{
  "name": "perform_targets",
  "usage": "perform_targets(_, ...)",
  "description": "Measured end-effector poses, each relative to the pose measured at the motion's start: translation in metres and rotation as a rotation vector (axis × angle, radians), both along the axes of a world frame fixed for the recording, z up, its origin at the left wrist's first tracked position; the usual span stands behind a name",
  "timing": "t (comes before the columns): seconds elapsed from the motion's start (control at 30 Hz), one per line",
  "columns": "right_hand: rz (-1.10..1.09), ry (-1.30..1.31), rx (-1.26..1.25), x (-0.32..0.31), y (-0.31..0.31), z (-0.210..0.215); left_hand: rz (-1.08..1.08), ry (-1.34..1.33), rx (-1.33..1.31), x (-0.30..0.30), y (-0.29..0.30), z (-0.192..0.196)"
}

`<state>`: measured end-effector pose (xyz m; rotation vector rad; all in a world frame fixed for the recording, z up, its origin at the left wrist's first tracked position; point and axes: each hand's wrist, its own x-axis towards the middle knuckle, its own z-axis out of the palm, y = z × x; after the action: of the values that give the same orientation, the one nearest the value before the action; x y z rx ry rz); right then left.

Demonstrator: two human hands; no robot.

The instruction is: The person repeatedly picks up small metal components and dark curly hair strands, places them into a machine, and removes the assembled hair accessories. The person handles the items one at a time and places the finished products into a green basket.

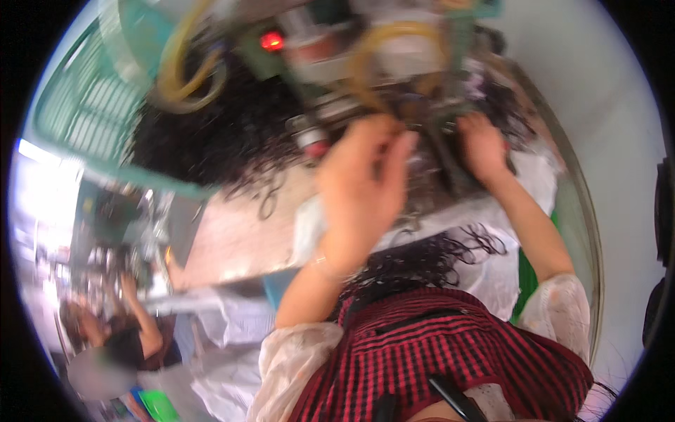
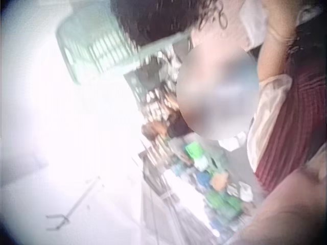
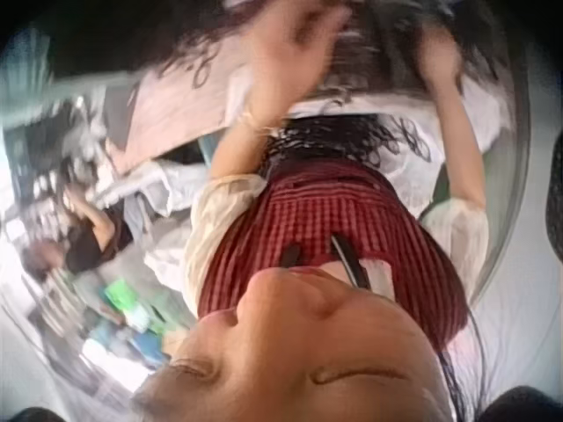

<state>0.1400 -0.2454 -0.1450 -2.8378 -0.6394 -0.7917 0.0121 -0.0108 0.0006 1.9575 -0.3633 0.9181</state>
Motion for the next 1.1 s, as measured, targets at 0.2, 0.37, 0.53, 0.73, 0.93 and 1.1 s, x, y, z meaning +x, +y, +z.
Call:
perform_targets(0.2,-0.06,-0.06,0.52,-0.022,-0.019,0.013,0.475,-0.217,0.29,-0.056,0.071,-0.066)
perform_targets(0.37,-0.033,0.038,0.605,-0.034,-0.009,0.027,0.804,0.309,-0.054,-0.058,0.263,-0.127)
perform_targets(0.53,0.033,0.234,0.917,-0.016,0.007,0.02,0.69,0.746,-0.916,0.013,0.321,-0.164)
perform_targets(0.73,-0.02,0.366,0.852,-0.025,0.002,0.032,0.597,0.45,-1.309,0.065,0.313,-0.206)
perform_targets(0.93,-0.162,0.27,0.824,-0.081,-0.043,0.038,0.412,0.474,-1.173,-0.011,0.26,-0.175)
perform_targets(1.1,0.029,0.403,0.874,-0.104,0.005,0.094,0.568,0.472,-0.541,-0.033,0.268,-0.157)
